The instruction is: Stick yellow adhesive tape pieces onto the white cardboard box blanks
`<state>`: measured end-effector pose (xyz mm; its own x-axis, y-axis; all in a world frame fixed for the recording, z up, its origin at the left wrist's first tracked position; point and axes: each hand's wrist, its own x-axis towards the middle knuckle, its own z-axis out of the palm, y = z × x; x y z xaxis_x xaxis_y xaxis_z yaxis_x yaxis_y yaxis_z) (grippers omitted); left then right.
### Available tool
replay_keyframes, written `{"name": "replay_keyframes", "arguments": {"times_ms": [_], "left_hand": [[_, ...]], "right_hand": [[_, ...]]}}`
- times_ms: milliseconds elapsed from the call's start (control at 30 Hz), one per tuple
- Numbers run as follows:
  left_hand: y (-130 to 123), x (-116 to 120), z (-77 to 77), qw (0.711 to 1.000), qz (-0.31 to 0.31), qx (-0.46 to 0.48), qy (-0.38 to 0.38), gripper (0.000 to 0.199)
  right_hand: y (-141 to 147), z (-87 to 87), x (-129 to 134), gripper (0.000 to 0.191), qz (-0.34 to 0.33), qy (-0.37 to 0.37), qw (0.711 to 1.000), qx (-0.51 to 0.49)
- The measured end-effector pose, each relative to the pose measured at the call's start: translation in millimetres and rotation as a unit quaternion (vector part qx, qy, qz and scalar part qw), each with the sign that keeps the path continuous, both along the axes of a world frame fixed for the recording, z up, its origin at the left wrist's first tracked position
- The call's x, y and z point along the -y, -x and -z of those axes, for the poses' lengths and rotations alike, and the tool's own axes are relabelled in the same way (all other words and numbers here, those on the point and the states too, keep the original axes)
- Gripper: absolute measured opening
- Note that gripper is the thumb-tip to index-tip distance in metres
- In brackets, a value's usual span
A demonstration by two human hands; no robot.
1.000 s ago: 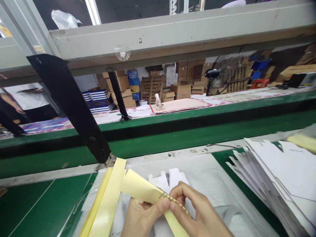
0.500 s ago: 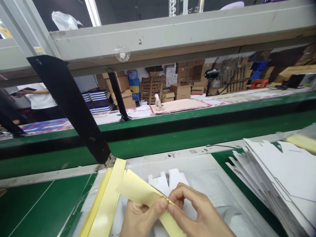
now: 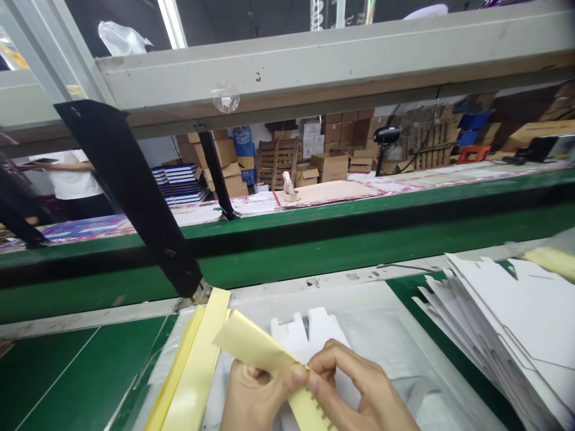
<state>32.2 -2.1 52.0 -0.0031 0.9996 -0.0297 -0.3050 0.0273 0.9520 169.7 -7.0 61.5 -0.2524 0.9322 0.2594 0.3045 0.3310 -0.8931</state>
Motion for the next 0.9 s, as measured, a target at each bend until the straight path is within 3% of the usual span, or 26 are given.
{"name": "replay_keyframes", "arguments": {"times_ms": [367, 567, 733, 900], "left_hand": [[-0.4, 0.3, -1.2, 1.0, -0.007, 0.027, 0.011, 0.02], [-1.7, 2.0, -7.2, 1.0, -0.003, 0.011, 0.016, 0.014], [-4.7, 2.6, -2.9, 1.0, 0.01, 0.006, -0.01, 0.009], [-3.9, 2.3, -5.6, 0.999, -0.03, -0.018, -0.009, 0.011]], "right_hand": [[-0.5, -6.0, -1.4, 0.023, -0.031, 0.08, 0.995, -0.047], [0.2, -4.8, -3.1, 0.011, -0.011, 0.059, 0.996, -0.061], [0.7, -0.5, -4.3, 0.005, -0.009, 0.049, 0.997, -0.06], [-1.5, -1.3, -5.9, 0.008, -0.01, 0.066, 0.996, -0.057]]}}
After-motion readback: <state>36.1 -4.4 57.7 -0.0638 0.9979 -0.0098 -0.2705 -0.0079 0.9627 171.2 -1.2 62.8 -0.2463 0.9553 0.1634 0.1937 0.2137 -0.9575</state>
